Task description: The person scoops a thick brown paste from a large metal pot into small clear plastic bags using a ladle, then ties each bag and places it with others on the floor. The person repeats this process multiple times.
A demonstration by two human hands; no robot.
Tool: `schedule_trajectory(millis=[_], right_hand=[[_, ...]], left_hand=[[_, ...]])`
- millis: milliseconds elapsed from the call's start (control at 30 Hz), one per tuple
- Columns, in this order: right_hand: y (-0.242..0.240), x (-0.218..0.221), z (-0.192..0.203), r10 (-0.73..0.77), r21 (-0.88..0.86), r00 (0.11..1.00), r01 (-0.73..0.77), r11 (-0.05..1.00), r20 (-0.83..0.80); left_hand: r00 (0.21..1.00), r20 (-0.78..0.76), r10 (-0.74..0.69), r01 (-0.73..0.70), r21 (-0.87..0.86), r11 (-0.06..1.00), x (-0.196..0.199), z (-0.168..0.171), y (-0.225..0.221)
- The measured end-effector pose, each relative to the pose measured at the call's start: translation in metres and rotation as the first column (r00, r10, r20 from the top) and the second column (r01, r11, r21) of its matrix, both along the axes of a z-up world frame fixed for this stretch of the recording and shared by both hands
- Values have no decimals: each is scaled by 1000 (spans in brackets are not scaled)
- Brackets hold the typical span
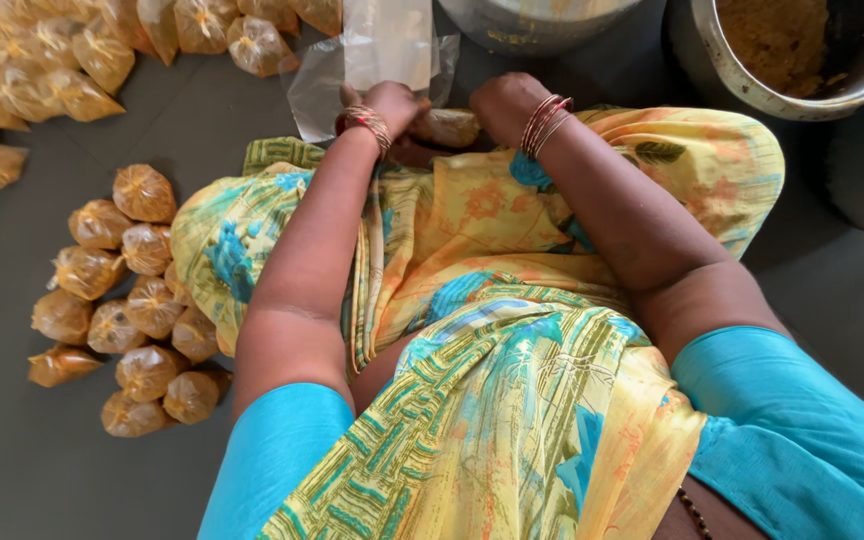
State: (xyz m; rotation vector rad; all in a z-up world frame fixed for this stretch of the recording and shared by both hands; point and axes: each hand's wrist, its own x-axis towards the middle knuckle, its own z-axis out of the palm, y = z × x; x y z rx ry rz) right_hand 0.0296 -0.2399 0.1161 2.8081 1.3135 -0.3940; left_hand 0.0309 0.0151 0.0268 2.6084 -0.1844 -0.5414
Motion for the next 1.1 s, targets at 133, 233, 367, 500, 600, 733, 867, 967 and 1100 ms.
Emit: schedule_trajectory(millis=[133,233,367,500,600,733,867,967,1100], right_hand=[[17,-17,17,43,194,997,-30,981,-63],[23,-21,27,147,411,988,-113,904,-51],[21,-28,31,214,546,971,-238,803,110],[27,-38,36,216,384,955,-280,880,201],[28,-41,41,201,399,959,-266,877,198],[18,-30,54,124,504,951,-258,824,284],[4,-23,56,58,584,960,-214,783,274],[5,-23,52,26,633,978,-153,759,205],[8,-15,49,74,746,994,-107,657,77]], left_hand=[[746,-565,353,-665,-609,432,-18,41,-9],[710,-629,315,-700,-678,225,-25,59,-26],[616,-711,339,-779,-615,122,-27,63,-27],[596,-717,362,-798,-578,170,-19,63,-14],[640,-687,345,-755,-644,120,-24,66,-15],[664,-678,314,-748,-605,274,-45,87,-20],[675,-702,226,-738,-635,231,-68,106,-28],[739,-657,150,-673,-713,198,-79,114,-28],[844,-485,231,-536,-743,400,-74,124,-25]])
